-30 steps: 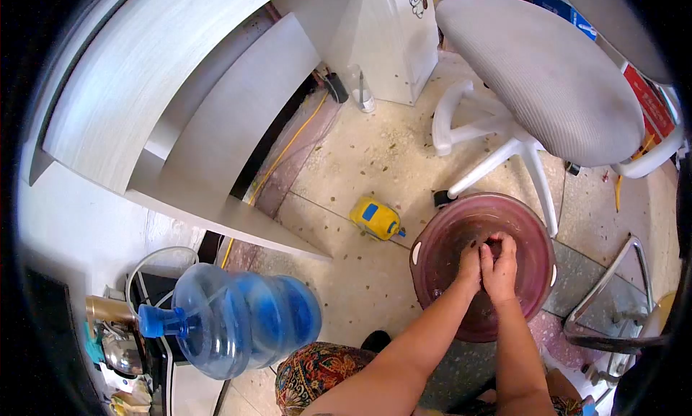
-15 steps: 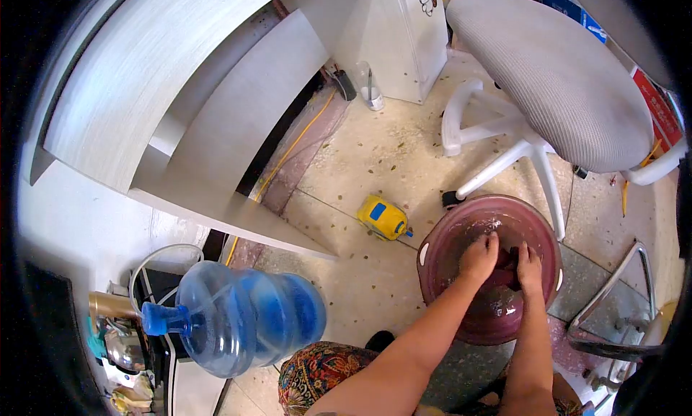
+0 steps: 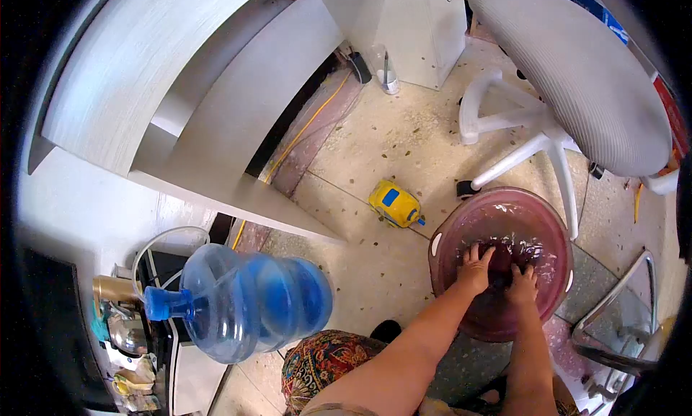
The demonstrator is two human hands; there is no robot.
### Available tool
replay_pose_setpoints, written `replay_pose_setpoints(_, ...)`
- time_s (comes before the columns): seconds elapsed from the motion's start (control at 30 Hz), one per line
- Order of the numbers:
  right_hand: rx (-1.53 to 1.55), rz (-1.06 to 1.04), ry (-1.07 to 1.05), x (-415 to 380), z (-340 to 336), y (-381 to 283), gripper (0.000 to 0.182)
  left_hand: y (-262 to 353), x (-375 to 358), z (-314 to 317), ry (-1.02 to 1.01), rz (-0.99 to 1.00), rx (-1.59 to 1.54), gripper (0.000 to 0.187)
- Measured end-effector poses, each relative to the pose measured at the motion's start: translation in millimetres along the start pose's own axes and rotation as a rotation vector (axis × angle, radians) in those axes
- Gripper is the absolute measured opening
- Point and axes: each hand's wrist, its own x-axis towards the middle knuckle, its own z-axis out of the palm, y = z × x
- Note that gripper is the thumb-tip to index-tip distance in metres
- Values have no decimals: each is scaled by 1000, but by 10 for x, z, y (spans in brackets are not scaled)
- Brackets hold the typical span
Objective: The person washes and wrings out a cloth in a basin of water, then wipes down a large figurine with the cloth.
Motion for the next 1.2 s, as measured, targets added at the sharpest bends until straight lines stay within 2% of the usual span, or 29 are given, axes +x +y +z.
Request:
replay_pose_setpoints(0.03, -34, -4, 46, 0, 17, -21, 77, -28, 43, 86, 2, 1, -4, 65)
replay_pose_setpoints(0.1, 52, -30, 46, 85, 62, 63, 71, -160, 270, 385, 28, -112, -223, 67)
replay_pose_setpoints(0.13, 359, -127, -23, 258, 188, 207, 64, -222, 382, 483, 19, -189, -373, 62)
replay_pose_setpoints(0.17, 664, -223, -94, 349, 256, 281, 58, -287, 453, 529, 20, -191, -374, 62)
replay_pose_setpoints(0.23, 708, -267, -54, -31, -285, -46, 53, -350, 572, 563, -60, -391, -1241, 54)
replay_pose_setpoints(0.27, 754, -308, -15, -186, -536, -198, 48, -100, 306, 56, -312, -598, -1558, 59)
replay_pose_setpoints(0.3, 753, -306, -20, -208, -619, -254, 48, -86, 311, -20, -313, -604, -1559, 59)
replay_pose_setpoints(0.37, 769, -597, 78, -247, -696, -343, 44, -79, 305, -115, -560, -512, -1876, 59)
replay_pose_setpoints(0.4, 770, -595, 78, -281, -706, -408, 44, 48, 175, -307, -611, -389, -1994, 57)
replay_pose_setpoints(0.43, 718, -612, 235, -317, -718, -492, 43, 67, 205, -263, -612, -386, -1992, 57)
replay_pose_setpoints(0.47, 661, -627, 392, -346, -731, -560, 43, 97, 265, -177, -583, -251, -1999, 57)
replay_pose_setpoints(0.5, 660, -628, 393, -382, -748, -607, 43, 150, 255, -201, -551, -119, -2001, 58)
replay_pose_setpoints(0.53, 609, -580, 485, -424, -768, -651, 42, 218, 195, -300, -580, -251, -2005, 48)
replay_pose_setpoints(0.6, 541, -520, 631, -441, -792, -687, 38, 283, 227, -245, -571, -171, -2034, 44)
replay_pose_setpoints(0.67, 549, -516, 656, -458, -816, -688, 37, 338, 216, -207, -556, -82, -2108, 36)
replay_pose_setpoints(0.77, 562, -489, 661, -463, -831, -656, 33, 327, 337, 8, -454, -159, -2107, 29)
replay_pose_setpoints(0.8, 567, -466, 641, -463, -838, -641, 30, 327, 331, 47, -459, -158, -2105, 29)
replay_pose_setpoints(0.87, 563, -480, 687, -457, -807, -631, 28, 323, 326, 113, -288, -132, -2098, 22)
replay_pose_setpoints(0.97, 570, -493, 726, -448, -787, -632, 25, 310, 336, 154, -216, -152, -2049, 18)
replay_pose_setpoints(1.2, 654, -440, 805, -443, -832, -631, 22, 504, 196, -91, -35, -169, -1824, 26)
